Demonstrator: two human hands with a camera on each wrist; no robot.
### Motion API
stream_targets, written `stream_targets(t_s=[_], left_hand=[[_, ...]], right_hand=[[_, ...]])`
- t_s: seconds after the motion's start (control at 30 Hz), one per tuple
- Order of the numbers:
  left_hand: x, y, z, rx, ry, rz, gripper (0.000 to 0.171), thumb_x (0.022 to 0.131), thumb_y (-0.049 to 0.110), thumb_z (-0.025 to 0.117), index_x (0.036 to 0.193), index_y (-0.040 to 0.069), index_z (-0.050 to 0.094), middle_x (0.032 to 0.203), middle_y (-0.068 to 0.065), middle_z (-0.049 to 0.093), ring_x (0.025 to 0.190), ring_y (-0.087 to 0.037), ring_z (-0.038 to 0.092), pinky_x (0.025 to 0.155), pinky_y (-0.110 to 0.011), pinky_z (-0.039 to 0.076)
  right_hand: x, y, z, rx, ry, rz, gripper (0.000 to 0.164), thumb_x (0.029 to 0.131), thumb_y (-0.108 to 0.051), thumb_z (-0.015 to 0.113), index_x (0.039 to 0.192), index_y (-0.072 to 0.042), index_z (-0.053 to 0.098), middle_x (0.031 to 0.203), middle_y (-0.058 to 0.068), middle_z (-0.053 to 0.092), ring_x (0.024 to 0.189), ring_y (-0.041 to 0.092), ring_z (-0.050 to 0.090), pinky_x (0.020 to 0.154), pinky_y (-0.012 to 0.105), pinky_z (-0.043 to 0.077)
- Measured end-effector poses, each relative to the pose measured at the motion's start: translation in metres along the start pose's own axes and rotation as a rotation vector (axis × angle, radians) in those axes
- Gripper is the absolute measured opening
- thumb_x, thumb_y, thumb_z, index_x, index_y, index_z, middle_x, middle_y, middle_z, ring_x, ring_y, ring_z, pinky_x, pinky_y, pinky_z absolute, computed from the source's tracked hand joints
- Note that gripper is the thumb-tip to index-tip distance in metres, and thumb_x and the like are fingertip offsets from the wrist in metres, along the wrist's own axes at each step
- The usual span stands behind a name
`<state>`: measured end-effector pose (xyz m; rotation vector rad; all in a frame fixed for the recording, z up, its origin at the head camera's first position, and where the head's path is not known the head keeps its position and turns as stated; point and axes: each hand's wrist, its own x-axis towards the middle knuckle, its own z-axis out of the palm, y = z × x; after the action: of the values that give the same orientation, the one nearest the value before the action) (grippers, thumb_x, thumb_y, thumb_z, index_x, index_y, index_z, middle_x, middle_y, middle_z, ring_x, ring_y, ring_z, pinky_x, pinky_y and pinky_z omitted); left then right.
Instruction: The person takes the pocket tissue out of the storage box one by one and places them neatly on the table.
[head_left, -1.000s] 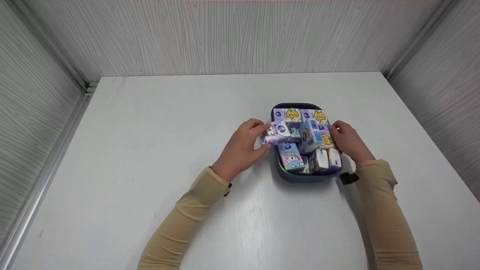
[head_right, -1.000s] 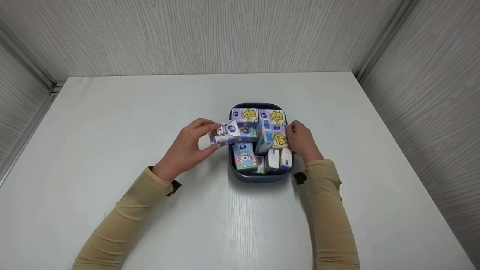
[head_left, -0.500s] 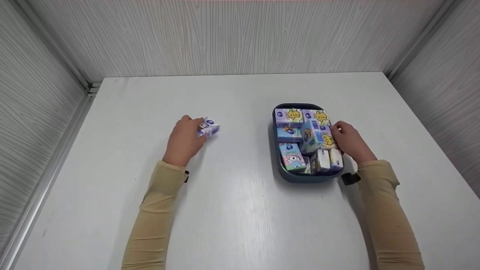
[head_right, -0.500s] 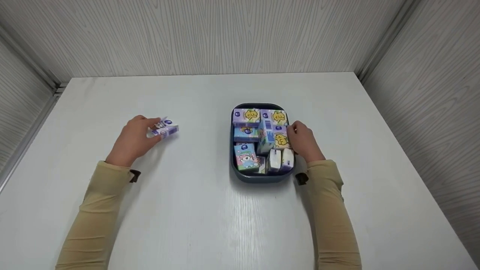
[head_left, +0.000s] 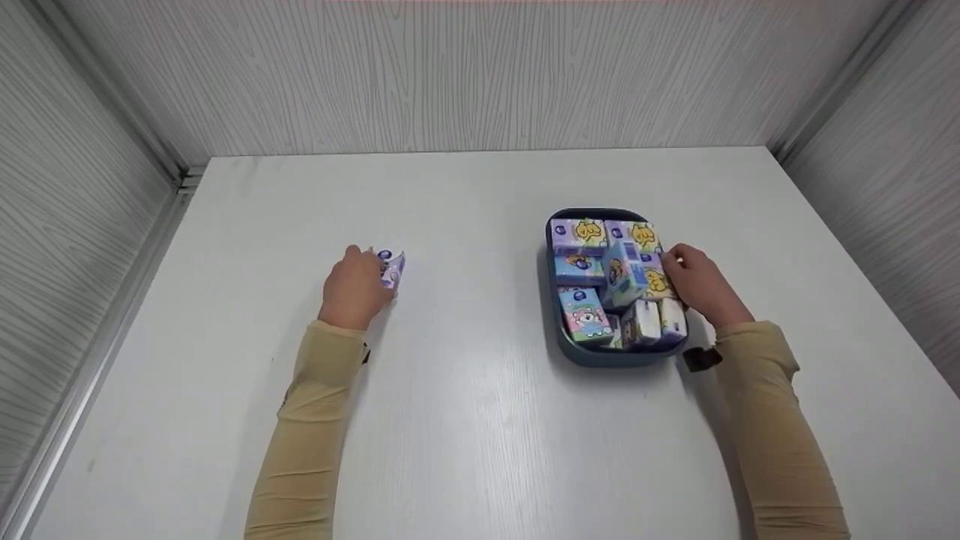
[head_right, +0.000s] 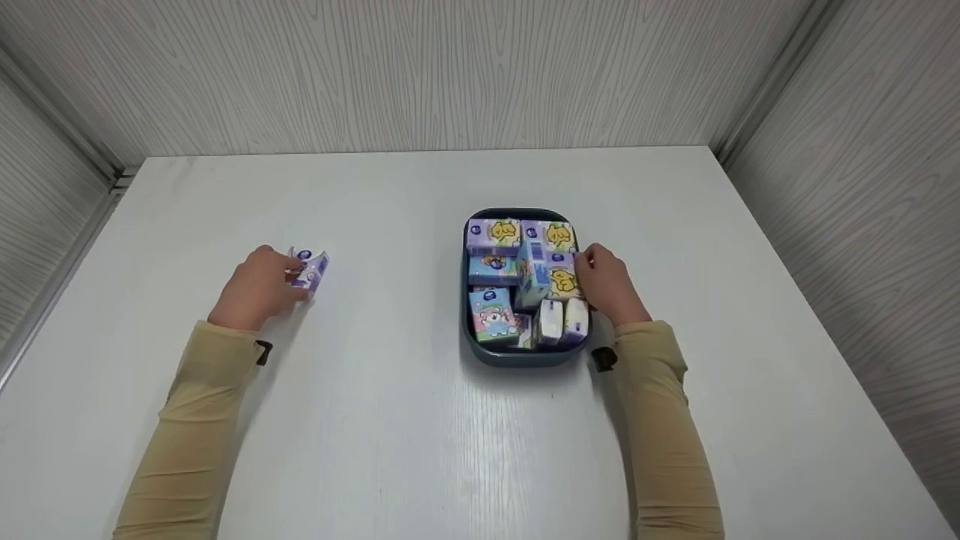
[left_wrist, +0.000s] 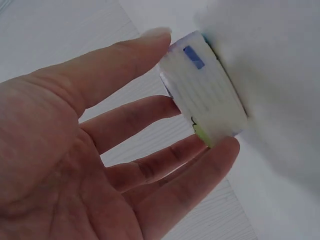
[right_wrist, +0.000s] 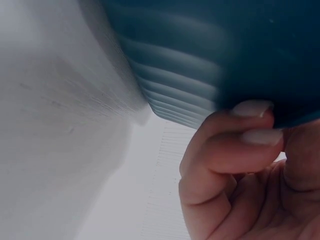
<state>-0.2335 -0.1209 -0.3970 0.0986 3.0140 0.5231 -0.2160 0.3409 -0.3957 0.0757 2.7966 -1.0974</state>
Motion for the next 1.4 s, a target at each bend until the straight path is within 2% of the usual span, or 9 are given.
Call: stream_targets(t_s=[0.17,0.33,0.43,0.67,0.8,0.97,1.13,1.4], left_hand=[[0.003,0.001,0.003,0.026,0.005,-0.013,0.040,0.086,0.008,0.068,0.116,-0.016,0.057,0.110,-0.027,0.050,0.091,-0.037,0.059,0.082,-0.048,0.051],[0.011,-0.001,0.006,0.035,0.029,-0.014,0.036,0.086,0.006,0.067,0.113,-0.017,0.058,0.111,-0.028,0.050,0.091,-0.039,0.060,0.081,-0.047,0.052],[0.018,-0.002,0.007,0.040,0.051,-0.003,0.034,0.087,0.004,0.067,0.112,-0.017,0.058,0.112,-0.029,0.050,0.092,-0.041,0.060,0.082,-0.047,0.052],[0.040,-0.005,0.006,0.064,0.099,0.042,0.030,0.087,0.003,0.064,0.107,-0.018,0.061,0.110,-0.030,0.053,0.092,-0.043,0.061,0.079,-0.048,0.052],[0.050,-0.011,0.006,0.084,0.099,0.053,0.028,0.089,0.002,0.061,0.107,-0.018,0.061,0.110,-0.031,0.053,0.092,-0.043,0.061,0.082,-0.047,0.052],[0.058,-0.017,0.006,0.039,0.084,0.044,0.030,0.089,0.003,0.062,0.112,-0.017,0.059,0.111,-0.030,0.052,0.095,-0.041,0.060,0.086,-0.047,0.049],[0.060,-0.022,0.007,-0.036,0.081,0.031,0.036,0.087,0.004,0.066,0.117,-0.014,0.058,0.113,-0.029,0.050,0.099,-0.041,0.058,0.089,-0.048,0.048],[0.064,-0.025,0.010,-0.081,0.147,0.039,0.033,0.085,0.003,0.069,0.113,-0.012,0.061,0.109,-0.029,0.052,0.095,-0.041,0.060,0.084,-0.049,0.050]], right_hand=[[-0.001,-0.001,0.001,0.003,0.006,-0.007,0.041,0.103,-0.036,0.031,0.106,0.000,0.049,0.081,0.013,0.052,0.055,0.016,0.047,0.049,0.035,0.044],[-0.002,-0.002,0.001,-0.013,0.007,-0.006,0.042,0.103,-0.036,0.031,0.108,0.001,0.049,0.085,0.015,0.053,0.059,0.017,0.049,0.049,0.033,0.043],[-0.003,-0.002,0.000,-0.018,0.009,-0.005,0.042,0.103,-0.036,0.030,0.110,0.001,0.049,0.088,0.015,0.052,0.062,0.018,0.050,0.050,0.031,0.043],[-0.003,-0.002,-0.002,0.000,-0.002,-0.007,0.041,0.103,-0.035,0.030,0.107,0.002,0.048,0.080,0.013,0.052,0.055,0.016,0.048,0.048,0.032,0.043],[-0.002,-0.002,0.000,-0.007,-0.001,0.003,0.042,0.103,-0.036,0.030,0.109,0.002,0.048,0.088,0.015,0.053,0.063,0.017,0.050,0.050,0.030,0.044],[-0.001,-0.002,0.001,-0.012,-0.011,0.013,0.043,0.103,-0.036,0.030,0.112,0.002,0.047,0.091,0.016,0.053,0.067,0.019,0.051,0.053,0.031,0.044],[-0.001,-0.003,0.002,-0.011,-0.010,0.015,0.044,0.103,-0.037,0.030,0.113,0.002,0.048,0.092,0.017,0.053,0.068,0.019,0.051,0.053,0.031,0.045],[-0.003,-0.006,0.001,-0.019,0.004,-0.002,0.043,0.103,-0.035,0.030,0.110,0.003,0.048,0.090,0.017,0.053,0.067,0.018,0.051,0.053,0.032,0.044]])
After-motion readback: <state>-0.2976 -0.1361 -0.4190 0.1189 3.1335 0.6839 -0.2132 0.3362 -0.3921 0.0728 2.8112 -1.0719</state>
